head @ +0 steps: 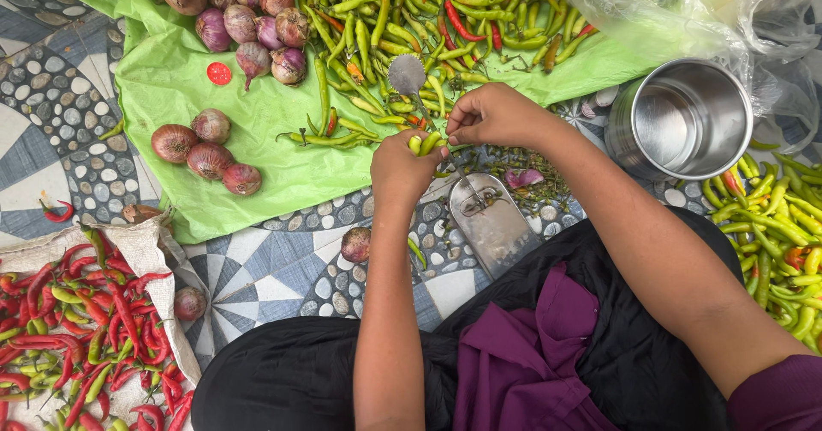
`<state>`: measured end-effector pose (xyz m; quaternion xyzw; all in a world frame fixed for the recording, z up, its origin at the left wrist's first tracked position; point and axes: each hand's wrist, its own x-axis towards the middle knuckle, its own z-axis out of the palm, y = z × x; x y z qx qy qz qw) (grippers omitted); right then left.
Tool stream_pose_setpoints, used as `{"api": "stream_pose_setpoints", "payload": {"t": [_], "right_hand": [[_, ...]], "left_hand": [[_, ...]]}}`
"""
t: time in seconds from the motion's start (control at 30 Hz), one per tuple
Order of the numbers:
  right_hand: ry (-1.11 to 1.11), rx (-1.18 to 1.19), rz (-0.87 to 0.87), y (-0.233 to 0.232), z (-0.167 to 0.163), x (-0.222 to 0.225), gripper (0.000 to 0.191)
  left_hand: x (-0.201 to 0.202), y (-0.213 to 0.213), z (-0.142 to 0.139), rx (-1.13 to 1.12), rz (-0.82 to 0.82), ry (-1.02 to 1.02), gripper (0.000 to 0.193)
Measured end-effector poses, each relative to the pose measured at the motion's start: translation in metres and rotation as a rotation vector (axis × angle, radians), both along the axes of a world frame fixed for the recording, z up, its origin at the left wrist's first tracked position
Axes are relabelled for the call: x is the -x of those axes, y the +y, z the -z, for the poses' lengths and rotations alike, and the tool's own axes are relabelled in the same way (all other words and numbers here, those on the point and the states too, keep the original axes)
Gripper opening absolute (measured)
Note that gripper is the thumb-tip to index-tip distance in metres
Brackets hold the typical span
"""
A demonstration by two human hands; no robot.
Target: The person sits on the floor and uses a traditional Indian blade to trim the stems off green chilies. They pick up chilies from a pile, cut the stems, and place the trimmed chilies into a metal container.
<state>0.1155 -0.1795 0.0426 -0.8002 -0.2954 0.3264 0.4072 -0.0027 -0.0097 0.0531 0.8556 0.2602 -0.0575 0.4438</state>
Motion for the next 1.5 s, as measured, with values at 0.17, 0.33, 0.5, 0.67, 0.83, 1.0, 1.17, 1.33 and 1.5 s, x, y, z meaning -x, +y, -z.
{"api": "stream_pose_setpoints", "payload": {"t": [0.17, 0.33, 0.5, 0.67, 0.83, 1.0, 1.17, 1.33, 1.5], "right_hand": [[-0.012, 0.059, 0.017, 0.001, -0.001, 0.001, 0.011], [-0.135, 0.114, 0.025, 0.003, 0.023, 0.004, 0.013], [-0.221, 0.455, -0.068, 0.007, 0.044, 0.008, 0.018], [0.031, 0.669, -0.125, -0.016, 0.025, -0.01, 0.03], [-0.488, 0.261, 0.11, -0.028, 0.022, -0.027, 0.036], [-0.852, 0.225, 0.206, -0.008, 0.048, -0.006, 0.049], [-0.704, 0.526, 0.173, -0.006, 0.037, -0.006, 0.026], [-0.399, 0.708, -0.095, -0.024, -0.001, -0.023, 0.034], [-0.095, 0.474, 0.138, -0.035, -0.037, -0.022, 0.037]], "left_hand": [[-0.002, -0.001, 0.004, -0.003, -0.001, 0.01, 0.041], [-0.005, 0.0, 0.012, -0.127, 0.05, 0.164, 0.043], [-0.002, -0.007, 0.02, -0.343, 0.175, 0.334, 0.043], [0.008, 0.003, 0.001, -0.322, 0.12, 0.307, 0.039], [0.012, 0.005, -0.025, -0.209, 0.051, 0.15, 0.049], [0.01, -0.003, -0.024, -0.234, -0.003, -0.064, 0.034], [0.011, -0.002, -0.01, -0.236, -0.04, -0.118, 0.033], [0.011, 0.002, -0.003, -0.314, -0.001, -0.304, 0.035], [0.009, -0.002, -0.006, -0.122, 0.037, -0.164, 0.033]]}}
